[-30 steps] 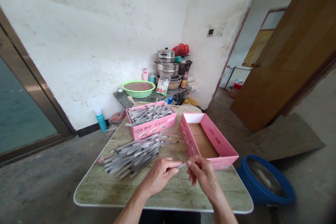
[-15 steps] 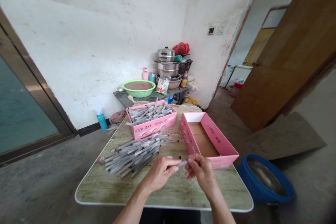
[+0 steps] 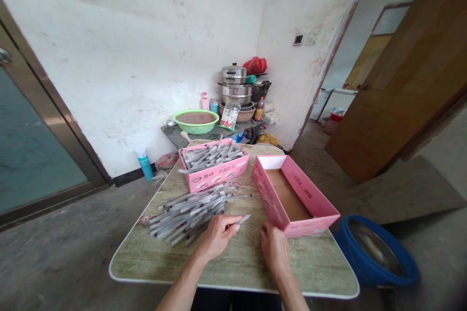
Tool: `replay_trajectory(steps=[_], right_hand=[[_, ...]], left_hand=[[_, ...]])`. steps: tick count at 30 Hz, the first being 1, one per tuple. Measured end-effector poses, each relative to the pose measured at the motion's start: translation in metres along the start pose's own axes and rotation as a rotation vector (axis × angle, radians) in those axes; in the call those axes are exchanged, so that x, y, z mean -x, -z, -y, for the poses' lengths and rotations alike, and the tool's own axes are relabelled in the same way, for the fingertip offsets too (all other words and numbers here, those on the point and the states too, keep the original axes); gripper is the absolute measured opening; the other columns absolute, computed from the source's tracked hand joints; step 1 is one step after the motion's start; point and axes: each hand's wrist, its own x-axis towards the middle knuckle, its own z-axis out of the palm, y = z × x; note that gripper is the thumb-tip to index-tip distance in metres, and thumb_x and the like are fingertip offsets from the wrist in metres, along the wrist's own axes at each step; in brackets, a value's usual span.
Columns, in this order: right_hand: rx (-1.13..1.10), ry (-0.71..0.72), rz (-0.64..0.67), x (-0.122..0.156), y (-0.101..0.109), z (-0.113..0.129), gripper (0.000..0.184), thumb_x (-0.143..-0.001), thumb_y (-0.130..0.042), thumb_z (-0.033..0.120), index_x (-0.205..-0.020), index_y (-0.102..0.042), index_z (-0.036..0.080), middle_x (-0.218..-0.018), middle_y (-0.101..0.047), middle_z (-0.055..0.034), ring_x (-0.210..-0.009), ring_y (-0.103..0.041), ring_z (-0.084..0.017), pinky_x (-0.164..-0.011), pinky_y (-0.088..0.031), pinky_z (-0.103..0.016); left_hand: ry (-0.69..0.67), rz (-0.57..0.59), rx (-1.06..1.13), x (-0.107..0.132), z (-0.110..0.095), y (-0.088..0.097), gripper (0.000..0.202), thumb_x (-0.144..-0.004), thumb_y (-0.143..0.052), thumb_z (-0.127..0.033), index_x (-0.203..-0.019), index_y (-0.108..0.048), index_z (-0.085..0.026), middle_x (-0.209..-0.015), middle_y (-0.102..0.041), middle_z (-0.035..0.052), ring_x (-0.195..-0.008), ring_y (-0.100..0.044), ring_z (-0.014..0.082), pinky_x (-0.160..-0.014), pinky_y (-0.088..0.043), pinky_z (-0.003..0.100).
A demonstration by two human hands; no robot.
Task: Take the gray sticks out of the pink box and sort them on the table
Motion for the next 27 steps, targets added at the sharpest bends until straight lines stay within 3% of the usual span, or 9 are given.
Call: replay_trajectory(steps=[5,9,12,15,22,27], right_hand=[[-0.188,0.033,-0.06,0.014,0.008,-0.017,0.029,-0.083,-0.044,0.017,-0.1,-0.067,0.015,-0.087,-0.072,-0.0078,-0.078,-0.068,-0.019,-0.069,-0.047,-0.023],[-0.139,-0.002,-0.118,0.031,0.014,-0.037,0.032,-0.084,-0.041,0.022,-0.101,-0.068,0.016,-0.08,-0.073,-0.007,-0.07,-0.069,-0.02,-0.062,-0.047,-0.024],[-0.048,-0.012,-0.128,0.036,0.017,-0.044,0.033,-0.084,-0.041,0.02,-0.102,-0.069,0.019,-0.086,-0.073,-0.0071,-0.075,-0.07,-0.021,-0.063,-0.047,-0.024],[0.047,0.005,-0.09,0.033,0.017,-0.04,0.032,-0.09,-0.038,0.02,-0.104,-0.067,0.023,-0.095,-0.073,-0.0072,-0.078,-0.07,-0.02,-0.063,-0.046,-0.023],[0.311,-0.018,0.044,0.02,0.01,-0.02,0.026,-0.094,-0.038,0.019,-0.098,-0.063,0.024,-0.069,-0.071,-0.0068,-0.059,-0.068,-0.02,-0.048,-0.037,-0.022],[0.179,-0.021,-0.02,0.019,0.002,-0.015,0.024,-0.092,-0.04,0.022,-0.084,-0.062,0.019,-0.065,-0.069,-0.0079,-0.059,-0.067,-0.021,-0.05,-0.039,-0.024]], left_hand=[[-0.004,-0.002,0.016,0.0,0.005,-0.001,0.036,-0.087,-0.047,-0.022,-0.119,-0.064,-0.019,-0.088,-0.071,0.0054,-0.075,-0.06,0.0162,-0.071,-0.044,0.024],[-0.01,-0.003,-0.024,-0.001,0.003,-0.001,0.036,-0.087,-0.048,-0.024,-0.118,-0.064,-0.018,-0.078,-0.068,0.0036,-0.066,-0.056,0.0145,-0.063,-0.04,0.022],[-0.024,0.009,-0.043,-0.003,0.001,-0.002,0.035,-0.088,-0.046,-0.025,-0.117,-0.065,-0.019,-0.076,-0.067,0.0029,-0.065,-0.054,0.0138,-0.062,-0.039,0.022],[-0.016,0.018,-0.044,-0.005,-0.002,-0.004,0.036,-0.087,-0.047,-0.026,-0.118,-0.065,-0.019,-0.079,-0.068,0.0037,-0.067,-0.054,0.0141,-0.064,-0.039,0.022],[0.016,0.056,-0.017,-0.006,-0.009,-0.003,0.038,-0.086,-0.047,-0.023,-0.119,-0.063,-0.017,-0.08,-0.07,0.004,-0.069,-0.057,0.015,-0.064,-0.04,0.022],[0.012,0.057,0.042,-0.006,-0.012,0.0,0.038,-0.085,-0.048,-0.021,-0.121,-0.062,-0.019,-0.08,-0.068,0.0028,-0.066,-0.054,0.0133,-0.065,-0.04,0.022]])
